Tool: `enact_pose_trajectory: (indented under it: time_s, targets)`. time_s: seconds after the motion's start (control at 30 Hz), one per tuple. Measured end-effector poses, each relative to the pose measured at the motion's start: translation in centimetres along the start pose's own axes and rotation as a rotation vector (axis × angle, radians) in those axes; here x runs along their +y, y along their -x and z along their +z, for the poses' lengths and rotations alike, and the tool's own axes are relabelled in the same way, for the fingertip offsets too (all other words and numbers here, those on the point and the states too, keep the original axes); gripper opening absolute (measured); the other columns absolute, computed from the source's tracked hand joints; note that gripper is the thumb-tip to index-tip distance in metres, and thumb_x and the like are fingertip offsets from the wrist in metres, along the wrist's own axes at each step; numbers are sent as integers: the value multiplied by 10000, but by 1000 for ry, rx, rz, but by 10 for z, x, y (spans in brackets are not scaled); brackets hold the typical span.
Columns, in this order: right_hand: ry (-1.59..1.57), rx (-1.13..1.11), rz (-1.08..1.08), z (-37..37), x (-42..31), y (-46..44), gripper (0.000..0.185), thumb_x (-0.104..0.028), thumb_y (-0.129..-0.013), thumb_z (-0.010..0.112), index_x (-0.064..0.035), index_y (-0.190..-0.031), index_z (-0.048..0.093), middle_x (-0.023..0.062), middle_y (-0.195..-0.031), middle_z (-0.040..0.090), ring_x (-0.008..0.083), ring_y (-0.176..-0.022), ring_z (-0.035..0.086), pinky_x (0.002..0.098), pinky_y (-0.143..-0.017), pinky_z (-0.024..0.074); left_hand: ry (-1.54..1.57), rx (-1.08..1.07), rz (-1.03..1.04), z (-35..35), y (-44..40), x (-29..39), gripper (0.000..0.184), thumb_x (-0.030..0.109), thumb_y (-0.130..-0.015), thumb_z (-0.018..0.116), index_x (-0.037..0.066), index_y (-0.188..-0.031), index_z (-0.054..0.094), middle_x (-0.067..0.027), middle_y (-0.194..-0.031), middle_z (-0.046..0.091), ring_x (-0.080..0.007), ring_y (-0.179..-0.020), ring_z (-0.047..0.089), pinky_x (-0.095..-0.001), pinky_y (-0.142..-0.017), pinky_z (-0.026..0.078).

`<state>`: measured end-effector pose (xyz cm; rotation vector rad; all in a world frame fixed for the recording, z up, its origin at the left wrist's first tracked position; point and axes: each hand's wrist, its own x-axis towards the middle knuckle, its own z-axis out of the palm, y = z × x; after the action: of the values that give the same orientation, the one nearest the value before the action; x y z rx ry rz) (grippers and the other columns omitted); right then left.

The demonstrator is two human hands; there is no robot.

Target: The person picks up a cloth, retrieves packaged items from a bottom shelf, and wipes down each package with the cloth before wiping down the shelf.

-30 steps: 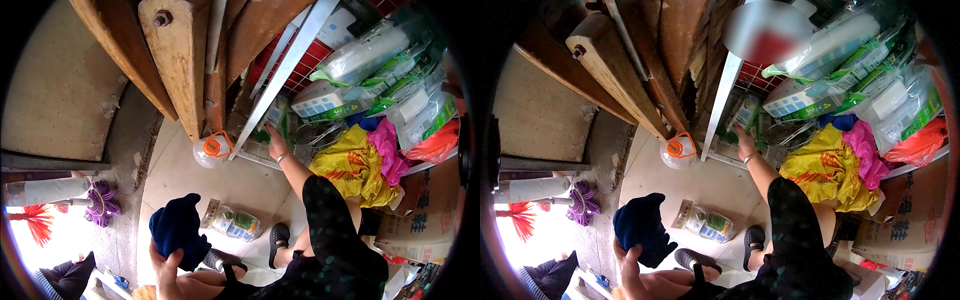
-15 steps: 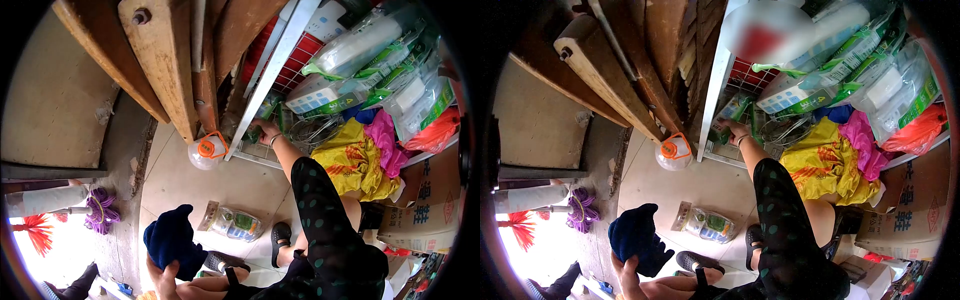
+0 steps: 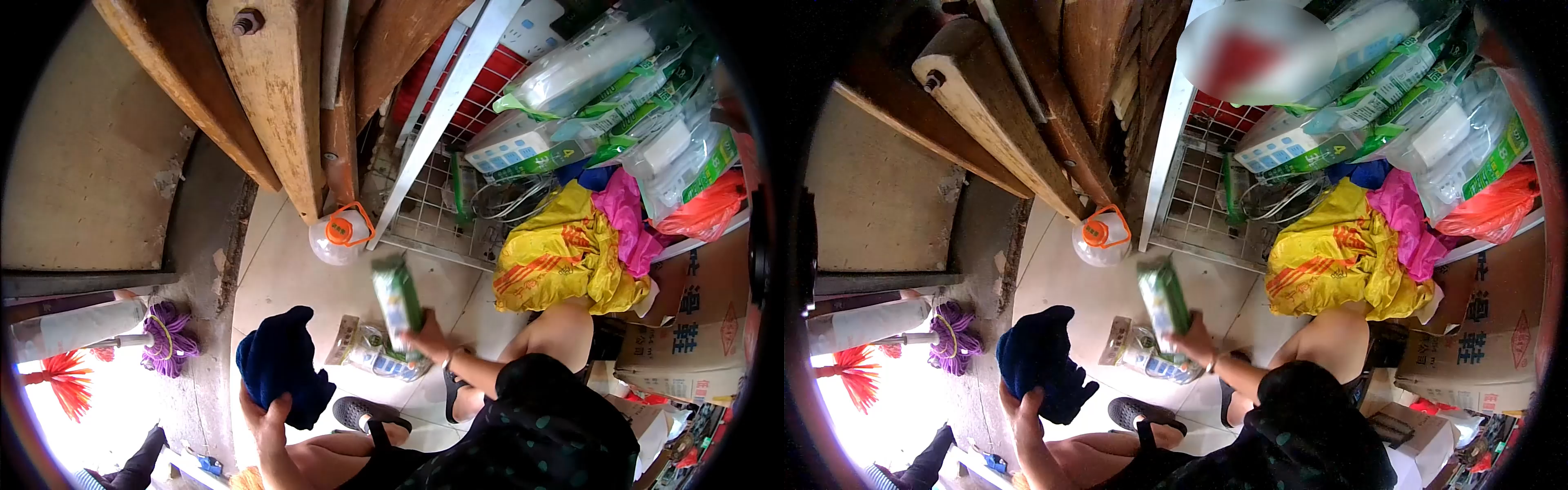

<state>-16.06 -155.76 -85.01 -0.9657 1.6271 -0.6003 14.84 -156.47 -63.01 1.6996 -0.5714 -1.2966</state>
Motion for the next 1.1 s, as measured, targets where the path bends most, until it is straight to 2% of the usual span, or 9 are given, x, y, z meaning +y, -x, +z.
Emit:
enact_pose_trajectory:
  time_s: [0.17,0.23,0.33,0.4,0.57,0.8,0.9,1.0,1.1]
  targets:
    - [30,-268,123,17,28,34,894,-400,-611,792,102,-1211,360,225,-1094,516,286,-1025,527,402,-868,456,-38,-24,6,-2,-5,-5,791,202,-617,725,-24,-1290,376,-144,-1154,519,-243,-1053,514,-371,-957,376]
    - [495,-160,37,0,4,12,876,-450,-679,735,67,-1266,341,233,-1165,491,339,-1095,483,433,-954,377,-34,7,-4,-3,-4,-8,784,184,-624,723,-20,-1295,371,-141,-1158,516,-243,-1060,507,-369,-964,367]
    - [541,405,-370,-42,-17,-62,769,-447,-752,661,19,-1289,368,238,-1280,405,398,-1198,366,490,-1000,274,-36,23,3,-7,2,-14,775,172,-631,721,-17,-1296,370,-138,-1158,513,-244,-1065,501,-369,-969,360]
    - [526,717,-398,-81,-32,-132,763,-451,-729,675,20,-1259,393,235,-1232,429,393,-1113,420,464,-935,337,-42,-3,0,-3,5,-7,768,160,-634,719,-15,-1295,371,-137,-1158,511,-243,-1069,496,-369,-971,355]
    - [315,835,105,-114,-86,-199,670,-447,-644,753,35,-1060,544,218,-1134,536,371,-1033,516,431,-860,423,-98,66,-18,7,15,-5,775,186,-600,724,-21,-1270,395,-141,-1135,524,-241,-1035,509,-362,-954,366]
    - [154,1184,-101,-109,-46,-231,656,-246,-607,809,35,-1102,482,222,-1161,500,365,-1050,508,368,-862,433,-62,-43,-43,15,23,8,758,201,-587,717,-25,-1248,422,-136,-1107,541,-236,-1013,523,-352,-934,384]
    - [138,1131,44,-108,-40,-230,736,-128,-640,779,34,-1229,367,193,-1224,457,336,-1061,507,391,-898,420,-59,-37,-40,14,24,6,770,201,-583,720,-26,-1252,413,-135,-1115,535,-234,-1008,522,-353,-933,385]
    - [393,1337,-139,-105,-25,-231,794,-66,-682,724,-12,-1315,247,171,-1232,450,288,-1004,536,391,-788,476,-55,-41,-87,13,23,8,793,207,-582,726,-28,-1263,396,-137,-1125,526,-239,-1009,519,-358,-940,380]
    - [-454,704,-47,-82,-75,-141,737,-38,-681,680,-16,-1313,303,162,-1123,484,211,-875,545,315,-647,499,-40,-36,-70,9,19,2,805,282,-597,781,-51,-1240,431,-137,-1100,569,-228,-1005,560,-324,-924,402]
